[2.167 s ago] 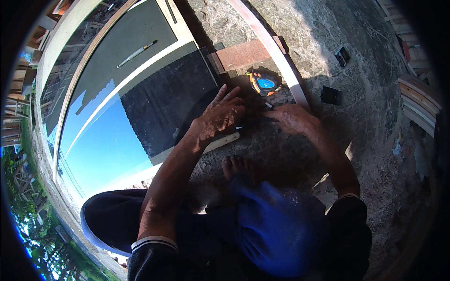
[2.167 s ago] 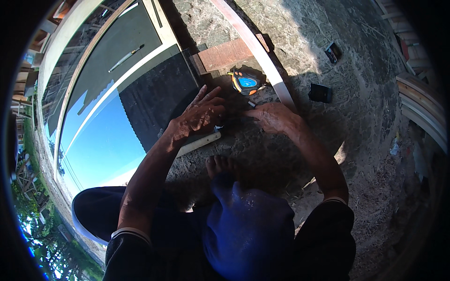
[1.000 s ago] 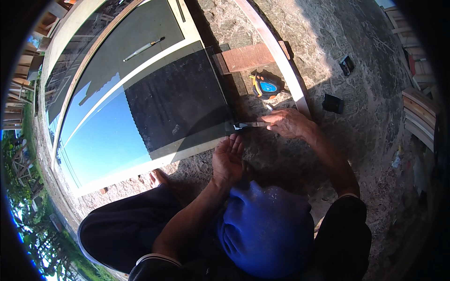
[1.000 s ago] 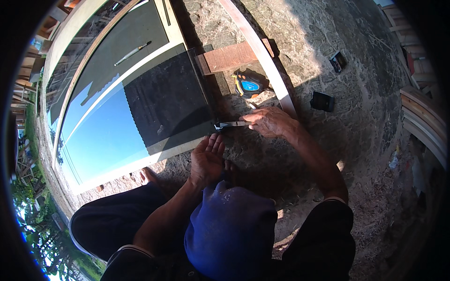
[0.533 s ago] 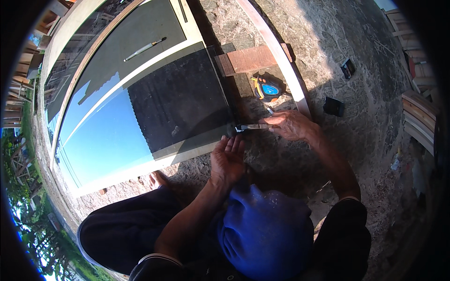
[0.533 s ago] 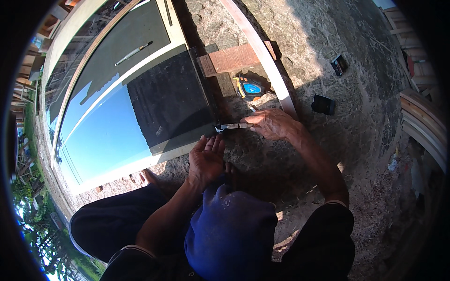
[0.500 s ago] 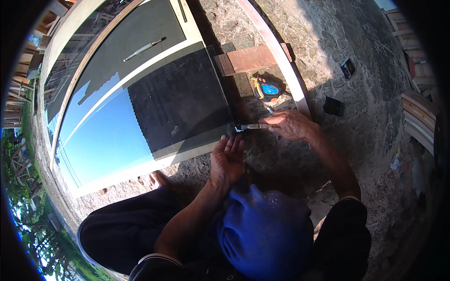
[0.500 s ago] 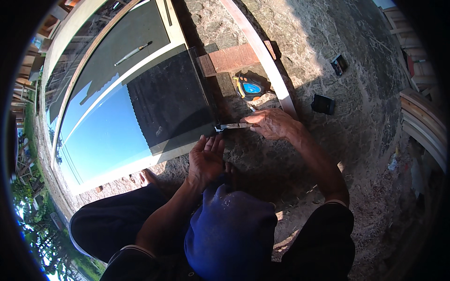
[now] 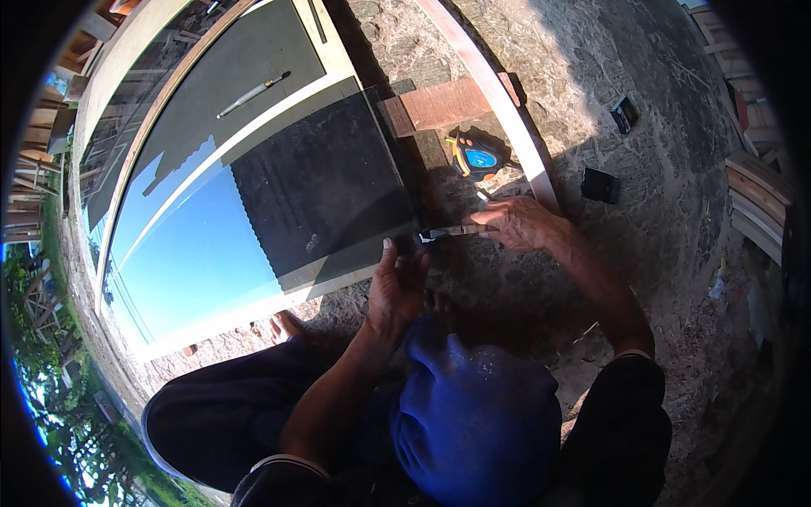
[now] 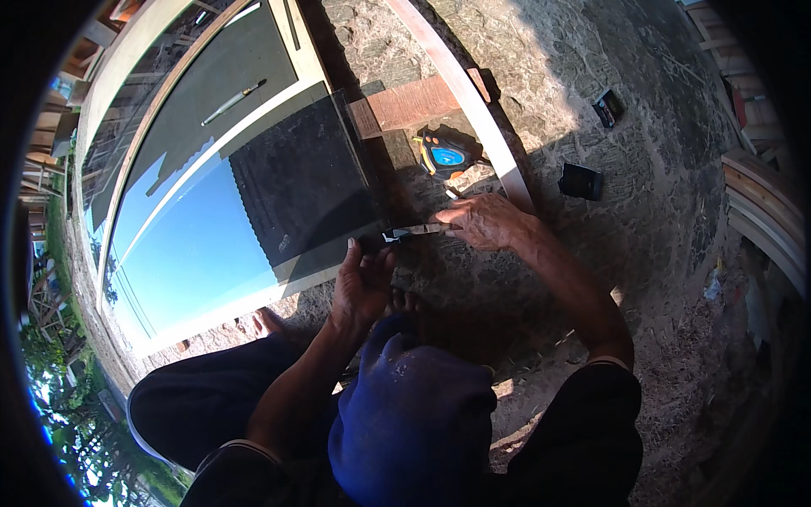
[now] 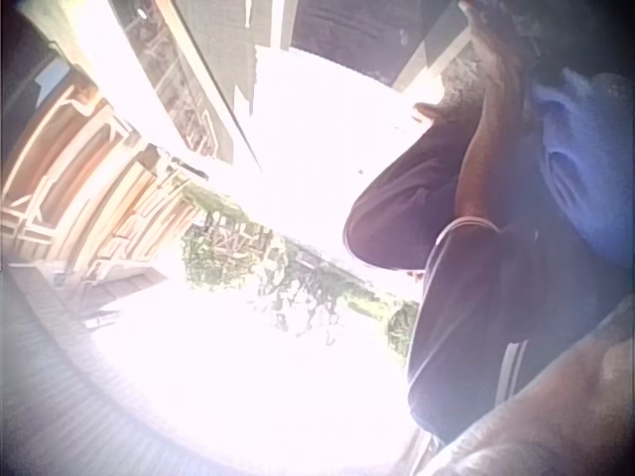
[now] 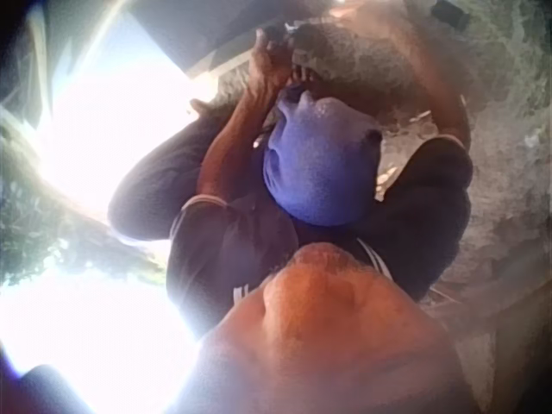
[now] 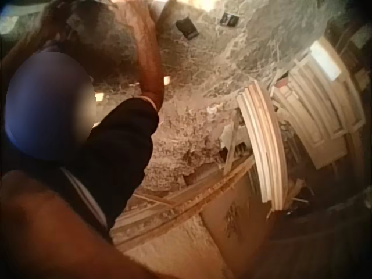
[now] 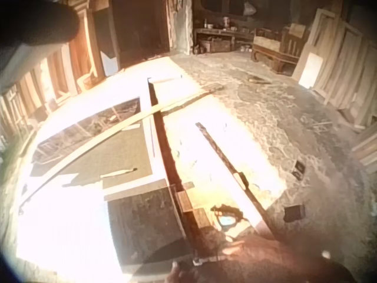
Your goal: The person assembles a window frame by positioning wooden strips along the edges of a large glass pane. They use a staple gun to secure the strips and a pencil to mark measurements. The person repeatedly adjusts the strips to ensure proper alignment.
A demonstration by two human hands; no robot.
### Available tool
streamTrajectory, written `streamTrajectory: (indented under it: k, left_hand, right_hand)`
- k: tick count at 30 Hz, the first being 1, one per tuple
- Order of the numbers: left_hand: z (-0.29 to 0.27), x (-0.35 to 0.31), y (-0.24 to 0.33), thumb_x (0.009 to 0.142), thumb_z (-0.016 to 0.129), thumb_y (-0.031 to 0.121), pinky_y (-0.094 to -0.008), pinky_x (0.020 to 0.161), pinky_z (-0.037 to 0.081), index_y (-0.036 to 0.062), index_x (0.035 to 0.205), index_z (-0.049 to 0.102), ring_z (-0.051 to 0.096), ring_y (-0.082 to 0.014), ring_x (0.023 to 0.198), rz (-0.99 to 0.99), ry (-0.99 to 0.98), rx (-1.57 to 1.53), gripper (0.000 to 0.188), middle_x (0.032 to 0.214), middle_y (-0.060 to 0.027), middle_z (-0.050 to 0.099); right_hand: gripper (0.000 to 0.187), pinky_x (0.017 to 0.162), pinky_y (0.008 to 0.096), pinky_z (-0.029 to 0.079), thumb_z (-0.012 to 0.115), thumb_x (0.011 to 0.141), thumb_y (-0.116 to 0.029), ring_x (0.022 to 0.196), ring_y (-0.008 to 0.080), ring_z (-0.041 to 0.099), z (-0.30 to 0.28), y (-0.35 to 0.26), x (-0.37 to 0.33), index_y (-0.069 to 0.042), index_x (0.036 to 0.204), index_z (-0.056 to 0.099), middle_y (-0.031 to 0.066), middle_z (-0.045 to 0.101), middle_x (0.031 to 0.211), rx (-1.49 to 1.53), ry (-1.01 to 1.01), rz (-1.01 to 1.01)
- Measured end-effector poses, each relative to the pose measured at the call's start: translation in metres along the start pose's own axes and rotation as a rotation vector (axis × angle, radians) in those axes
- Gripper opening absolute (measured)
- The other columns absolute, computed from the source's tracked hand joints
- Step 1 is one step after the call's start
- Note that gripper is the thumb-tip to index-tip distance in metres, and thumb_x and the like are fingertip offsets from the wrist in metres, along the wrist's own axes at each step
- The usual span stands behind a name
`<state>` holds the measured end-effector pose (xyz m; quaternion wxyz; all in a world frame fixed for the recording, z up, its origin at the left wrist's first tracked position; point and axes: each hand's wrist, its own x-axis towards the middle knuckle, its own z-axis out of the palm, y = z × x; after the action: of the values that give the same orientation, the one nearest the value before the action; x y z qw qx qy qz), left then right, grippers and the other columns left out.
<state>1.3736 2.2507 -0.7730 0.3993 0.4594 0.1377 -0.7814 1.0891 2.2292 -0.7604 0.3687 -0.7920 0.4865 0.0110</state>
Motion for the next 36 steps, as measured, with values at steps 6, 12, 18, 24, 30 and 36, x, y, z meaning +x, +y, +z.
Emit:
streamTrajectory:
  k: [6, 12, 18, 24, 30, 36]
  left_hand:
    - [-0.007, 0.006, 0.003, 0.099, 0.069, 0.039, -0.0415, 0.100, 0.054, 0.0074, 0.106, 0.066, 0.068, -0.0269, 0.100, -0.041, -0.024, -0.008, 0.032, 0.098, -0.0068, 0.068]
    - [-0.013, 0.007, 0.005, 0.101, 0.064, 0.038, -0.0430, 0.102, 0.052, 0.0091, 0.114, 0.065, 0.069, -0.0280, 0.100, -0.046, -0.099, 0.002, 0.032, 0.106, -0.0089, 0.070]
    - [-0.014, 0.007, 0.005, 0.103, 0.060, 0.038, -0.0433, 0.104, 0.051, 0.0088, 0.119, 0.064, 0.068, -0.0269, 0.105, -0.039, -0.149, 0.023, 0.033, 0.110, -0.0094, 0.070]
    - [-0.013, 0.006, 0.006, 0.104, 0.059, 0.039, -0.0434, 0.104, 0.052, 0.0081, 0.120, 0.063, 0.068, -0.0267, 0.103, -0.043, -0.155, 0.024, 0.035, 0.112, -0.0089, 0.069]
    - [-0.011, 0.004, 0.006, 0.105, 0.058, 0.037, -0.0420, 0.101, 0.054, 0.0084, 0.120, 0.063, 0.069, -0.0267, 0.104, -0.016, -0.171, 0.021, 0.033, 0.113, -0.0071, 0.070]
    - [-0.006, 0.007, 0.007, 0.107, 0.054, 0.033, -0.0433, 0.104, 0.054, 0.0054, 0.122, 0.062, 0.068, -0.0290, 0.107, 0.006, -0.091, 0.069, 0.033, 0.117, -0.0098, 0.070]
  right_hand:
    - [0.034, 0.085, 0.0480, 0.056, 0.068, 0.094, -0.022, 0.101, 0.0363, 0.068, -0.002, -0.001, 0.002, -0.013, 0.127, 0.064, 0.0128, 0.069, 0.105, -0.020, -0.020, -0.004]
    - [0.036, 0.086, 0.0474, 0.057, 0.067, 0.095, -0.023, 0.102, 0.0368, 0.069, -0.004, 0.001, 0.003, -0.014, 0.130, 0.062, 0.0126, 0.070, 0.106, -0.017, -0.036, -0.010]
    - [0.033, 0.084, 0.0480, 0.057, 0.064, 0.095, -0.022, 0.098, 0.0365, 0.070, -0.002, 0.002, 0.002, -0.015, 0.127, 0.061, 0.0136, 0.070, 0.100, 0.002, -0.009, -0.029]
    - [0.032, 0.085, 0.0471, 0.057, 0.063, 0.096, -0.023, 0.100, 0.0345, 0.070, 0.002, 0.007, 0.005, -0.015, 0.127, 0.061, 0.0130, 0.071, 0.098, -0.023, 0.052, -0.103]
    - [0.039, 0.093, 0.0457, 0.057, 0.068, 0.095, -0.023, 0.110, 0.0352, 0.068, -0.008, 0.016, -0.004, -0.016, 0.132, 0.062, 0.0134, 0.071, 0.118, -0.021, 0.023, 0.044]
    - [0.039, 0.090, 0.0454, 0.057, 0.064, 0.096, -0.025, 0.107, 0.0341, 0.069, -0.024, 0.017, -0.011, -0.021, 0.134, 0.062, 0.0137, 0.070, 0.119, -0.041, 0.100, 0.046]
